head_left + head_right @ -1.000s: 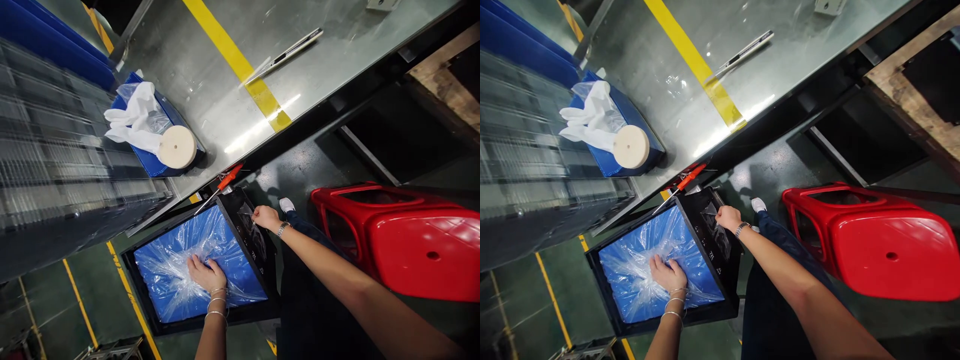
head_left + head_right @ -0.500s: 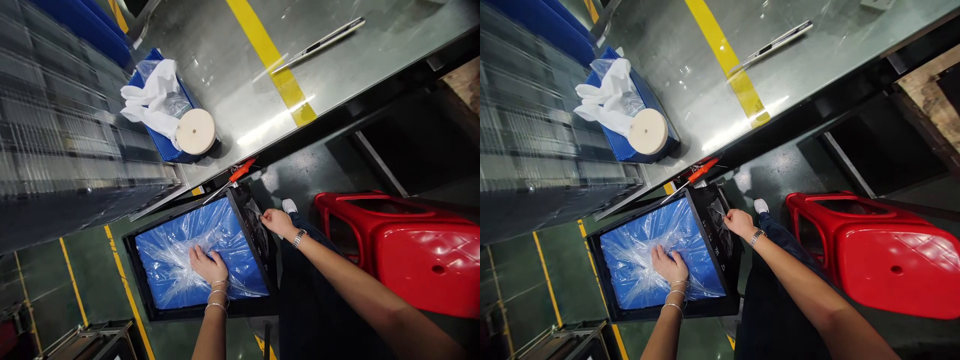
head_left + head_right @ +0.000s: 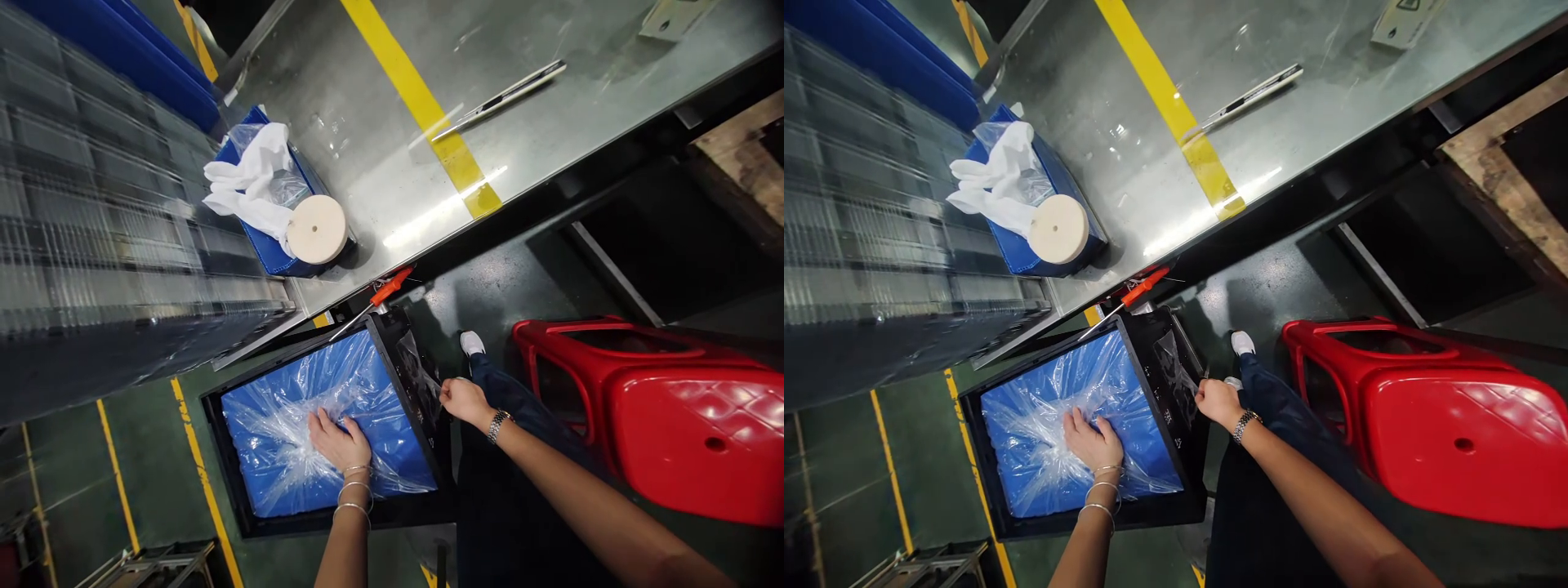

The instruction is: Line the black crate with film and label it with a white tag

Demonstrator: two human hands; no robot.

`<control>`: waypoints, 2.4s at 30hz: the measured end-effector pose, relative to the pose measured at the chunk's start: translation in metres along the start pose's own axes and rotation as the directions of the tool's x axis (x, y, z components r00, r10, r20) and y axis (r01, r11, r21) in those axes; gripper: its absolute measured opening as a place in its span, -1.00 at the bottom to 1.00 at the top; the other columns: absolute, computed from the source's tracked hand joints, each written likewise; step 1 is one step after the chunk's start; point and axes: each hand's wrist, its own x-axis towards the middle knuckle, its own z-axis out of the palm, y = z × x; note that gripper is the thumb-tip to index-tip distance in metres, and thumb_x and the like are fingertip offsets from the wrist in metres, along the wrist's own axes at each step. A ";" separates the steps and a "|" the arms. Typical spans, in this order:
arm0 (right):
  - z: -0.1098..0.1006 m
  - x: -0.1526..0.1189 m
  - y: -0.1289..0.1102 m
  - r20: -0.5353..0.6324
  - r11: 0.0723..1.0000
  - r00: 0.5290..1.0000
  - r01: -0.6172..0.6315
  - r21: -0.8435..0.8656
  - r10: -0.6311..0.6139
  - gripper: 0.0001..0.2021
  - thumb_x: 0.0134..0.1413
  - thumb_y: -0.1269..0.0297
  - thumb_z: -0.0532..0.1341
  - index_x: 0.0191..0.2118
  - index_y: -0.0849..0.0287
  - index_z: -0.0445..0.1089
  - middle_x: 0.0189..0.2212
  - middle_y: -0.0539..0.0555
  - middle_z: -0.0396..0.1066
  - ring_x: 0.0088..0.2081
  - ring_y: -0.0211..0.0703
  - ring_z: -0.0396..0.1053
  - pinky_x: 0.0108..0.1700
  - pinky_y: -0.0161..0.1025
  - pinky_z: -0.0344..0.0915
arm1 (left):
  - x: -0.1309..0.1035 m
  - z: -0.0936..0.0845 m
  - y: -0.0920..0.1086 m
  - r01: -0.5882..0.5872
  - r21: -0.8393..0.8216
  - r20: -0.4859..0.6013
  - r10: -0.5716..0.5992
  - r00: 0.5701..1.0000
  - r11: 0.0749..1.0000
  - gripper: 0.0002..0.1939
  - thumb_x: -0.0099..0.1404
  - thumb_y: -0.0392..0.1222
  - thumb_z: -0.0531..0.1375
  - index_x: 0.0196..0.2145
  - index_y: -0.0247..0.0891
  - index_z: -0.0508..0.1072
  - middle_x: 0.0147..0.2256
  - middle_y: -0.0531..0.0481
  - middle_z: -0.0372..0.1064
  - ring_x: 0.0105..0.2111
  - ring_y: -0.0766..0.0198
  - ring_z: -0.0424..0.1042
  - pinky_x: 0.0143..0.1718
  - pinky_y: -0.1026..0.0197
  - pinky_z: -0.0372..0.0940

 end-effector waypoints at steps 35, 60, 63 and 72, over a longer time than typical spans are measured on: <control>-0.049 0.007 0.011 -0.100 0.994 0.990 0.104 0.025 -0.101 -0.81 0.16 0.30 0.07 -0.42 0.17 0.37 -0.43 0.01 0.44 -0.37 -0.22 0.36 -0.39 -0.30 0.03 | 0.002 0.001 -0.004 -0.017 0.007 0.000 0.017 1.000 1.000 -0.35 0.29 -0.01 -0.10 0.12 -0.67 0.17 0.16 -0.55 0.02 0.21 -0.14 -0.01 0.18 -0.19 -0.01; -0.094 0.017 -0.053 -0.221 0.945 0.932 0.313 0.093 -0.287 -0.85 0.16 0.30 0.12 -0.39 0.18 0.37 -0.41 -0.01 0.41 -0.37 -0.26 0.30 -0.35 -0.31 0.04 | -0.003 -0.002 0.001 -0.022 0.019 -0.044 0.023 0.999 1.000 -0.38 0.31 -0.03 -0.10 0.09 -0.68 0.22 0.13 -0.53 0.08 0.18 -0.16 0.04 0.16 -0.18 0.04; -0.098 0.009 -0.063 -0.244 0.919 0.911 0.371 0.130 -0.333 -0.82 0.17 0.27 0.09 -0.41 0.18 0.34 -0.43 -0.02 0.40 -0.40 -0.27 0.29 -0.37 -0.33 0.06 | 0.005 -0.005 0.003 0.004 0.004 -0.018 -0.004 1.000 1.000 -0.37 0.31 -0.03 -0.12 0.09 -0.70 0.22 0.13 -0.54 0.08 0.18 -0.18 0.05 0.16 -0.20 0.04; -0.115 0.001 -0.072 -0.331 0.779 0.833 0.540 0.318 -0.443 -0.59 0.07 -0.08 -0.03 -0.47 0.17 0.29 -0.52 0.04 0.30 -0.46 -0.18 0.22 -0.38 -0.24 0.11 | -0.084 -0.060 0.117 0.620 -0.748 0.543 -0.320 0.777 0.237 -0.68 0.15 0.06 0.17 -0.33 -0.26 0.48 -0.30 -0.20 0.46 -0.15 0.04 0.43 -0.03 -0.01 0.28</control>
